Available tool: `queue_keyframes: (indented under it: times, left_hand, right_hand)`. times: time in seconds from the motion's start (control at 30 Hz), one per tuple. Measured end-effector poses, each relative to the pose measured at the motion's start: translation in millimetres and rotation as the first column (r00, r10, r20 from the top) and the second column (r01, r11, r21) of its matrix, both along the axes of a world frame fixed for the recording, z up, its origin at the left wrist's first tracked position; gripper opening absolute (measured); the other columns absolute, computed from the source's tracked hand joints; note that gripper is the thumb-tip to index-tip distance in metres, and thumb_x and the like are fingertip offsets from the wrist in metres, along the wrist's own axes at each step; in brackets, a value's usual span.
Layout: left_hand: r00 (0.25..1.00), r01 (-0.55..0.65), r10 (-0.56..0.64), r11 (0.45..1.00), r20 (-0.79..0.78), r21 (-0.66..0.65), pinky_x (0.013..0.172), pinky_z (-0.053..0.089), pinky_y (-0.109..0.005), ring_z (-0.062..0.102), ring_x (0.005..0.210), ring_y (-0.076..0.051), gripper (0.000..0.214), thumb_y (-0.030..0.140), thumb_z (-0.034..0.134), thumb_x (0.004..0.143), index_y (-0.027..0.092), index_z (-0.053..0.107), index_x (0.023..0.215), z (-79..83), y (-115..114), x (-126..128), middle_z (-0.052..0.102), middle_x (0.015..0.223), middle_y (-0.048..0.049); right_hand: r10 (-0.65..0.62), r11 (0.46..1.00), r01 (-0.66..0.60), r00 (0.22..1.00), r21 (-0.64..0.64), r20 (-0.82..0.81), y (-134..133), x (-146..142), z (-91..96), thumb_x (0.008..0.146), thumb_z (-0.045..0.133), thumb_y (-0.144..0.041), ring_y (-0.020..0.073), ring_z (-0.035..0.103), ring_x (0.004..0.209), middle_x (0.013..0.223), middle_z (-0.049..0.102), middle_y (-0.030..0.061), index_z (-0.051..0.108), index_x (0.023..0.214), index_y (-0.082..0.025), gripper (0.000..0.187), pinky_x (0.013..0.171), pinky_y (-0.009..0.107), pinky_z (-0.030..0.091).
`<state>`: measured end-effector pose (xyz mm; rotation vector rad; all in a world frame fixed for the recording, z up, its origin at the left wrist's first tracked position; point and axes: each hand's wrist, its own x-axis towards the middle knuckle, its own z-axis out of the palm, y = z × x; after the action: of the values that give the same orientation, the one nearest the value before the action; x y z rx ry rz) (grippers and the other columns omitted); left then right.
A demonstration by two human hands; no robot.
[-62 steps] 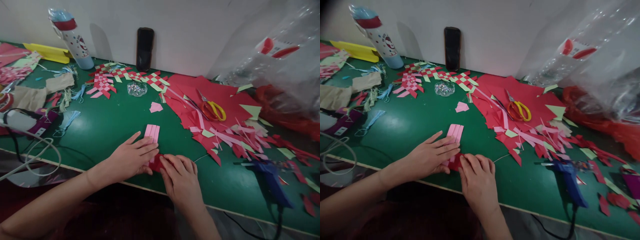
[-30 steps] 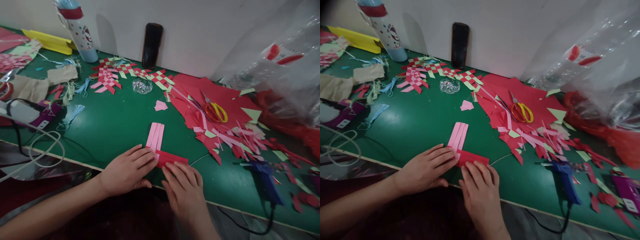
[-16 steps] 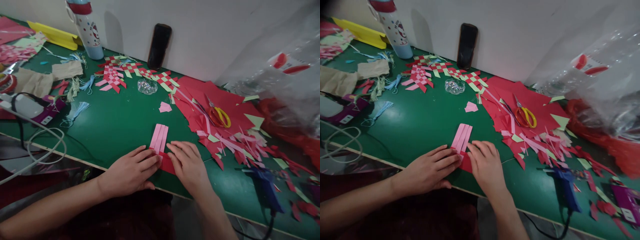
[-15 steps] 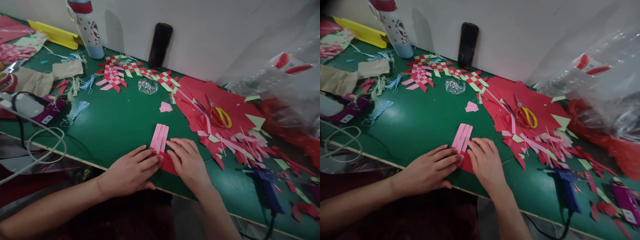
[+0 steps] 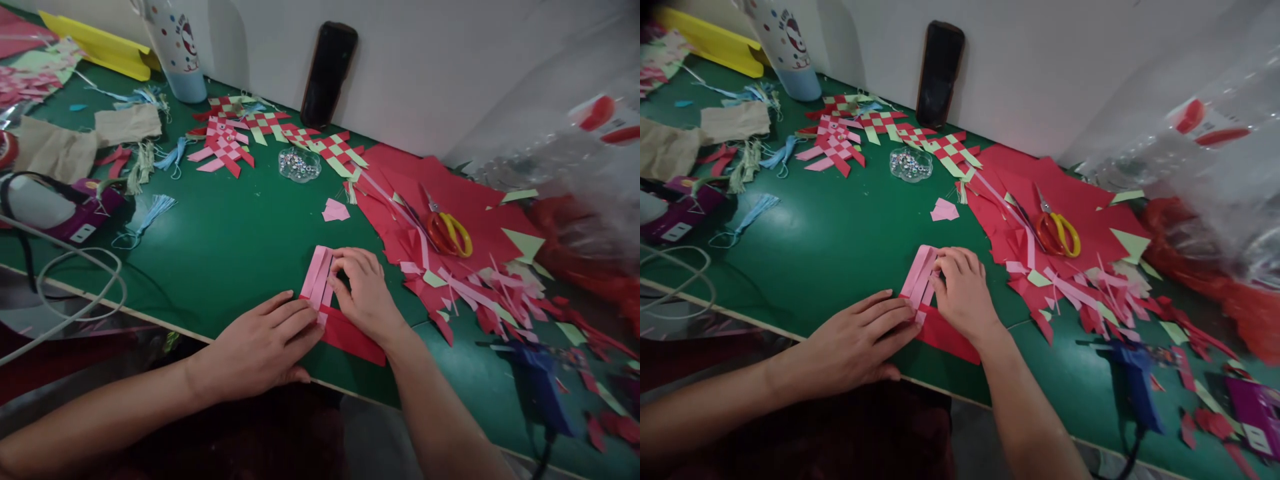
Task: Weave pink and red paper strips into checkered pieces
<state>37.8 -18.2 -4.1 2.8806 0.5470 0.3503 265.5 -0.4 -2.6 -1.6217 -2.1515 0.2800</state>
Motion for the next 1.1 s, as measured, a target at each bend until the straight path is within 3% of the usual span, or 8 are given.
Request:
queue_keyframes:
  times: [0.17, 0.47, 1.1]
  left_hand:
    - [1.0, -0.022, 0.022, 1.0, -0.017, -0.003, 0.113, 0.028, -0.044, 0.049, 0.122, -0.026, 0.062, 0.058, 0.059, 0.086, 0.015, 0.05, 0.13, 4.7, -1, 6, 0.057, 0.128, -0.0092]
    - [0.983, -0.147, 0.149, 0.989, -0.103, 0.027, 0.096, 0.038, -0.044, 0.054, 0.102, -0.026, 0.063, 0.061, 0.052, 0.089, 0.014, 0.051, 0.13, 10.9, -1, 29, 0.06, 0.11, -0.0115]
    - [0.98, -0.134, 0.132, 0.991, -0.15, -0.003, 0.1, 0.04, -0.047, 0.052, 0.107, -0.028, 0.069, 0.057, 0.06, 0.086, 0.011, 0.046, 0.135, 16.4, -3, 28, 0.058, 0.116, -0.0122]
  right_hand:
    - [-0.008, 1.0, 0.008, 1.0, -0.011, -0.016, 1, 1, -0.1, 0.09, 0.05, -0.021, 0.0288, 0.048, 0.117, 0.118, 0.061, 0.0103, 0.054, 0.092, -0.023, 0.005, 0.096, 0.049, 0.039]
    - [-0.017, 0.999, 0.013, 0.992, -0.031, -0.122, 6, 6, 0.2, 0.085, 0.058, -0.022, 0.0283, 0.051, 0.115, 0.115, 0.063, 0.0091, 0.054, 0.094, -0.024, 0.01, 0.095, 0.049, 0.04]
    - [-0.023, 0.999, 0.018, 0.991, -0.036, -0.133, 5, 6, 0.0, 0.084, 0.058, -0.022, 0.0287, 0.05, 0.114, 0.115, 0.062, 0.0096, 0.056, 0.092, -0.023, 0.008, 0.094, 0.049, 0.042]
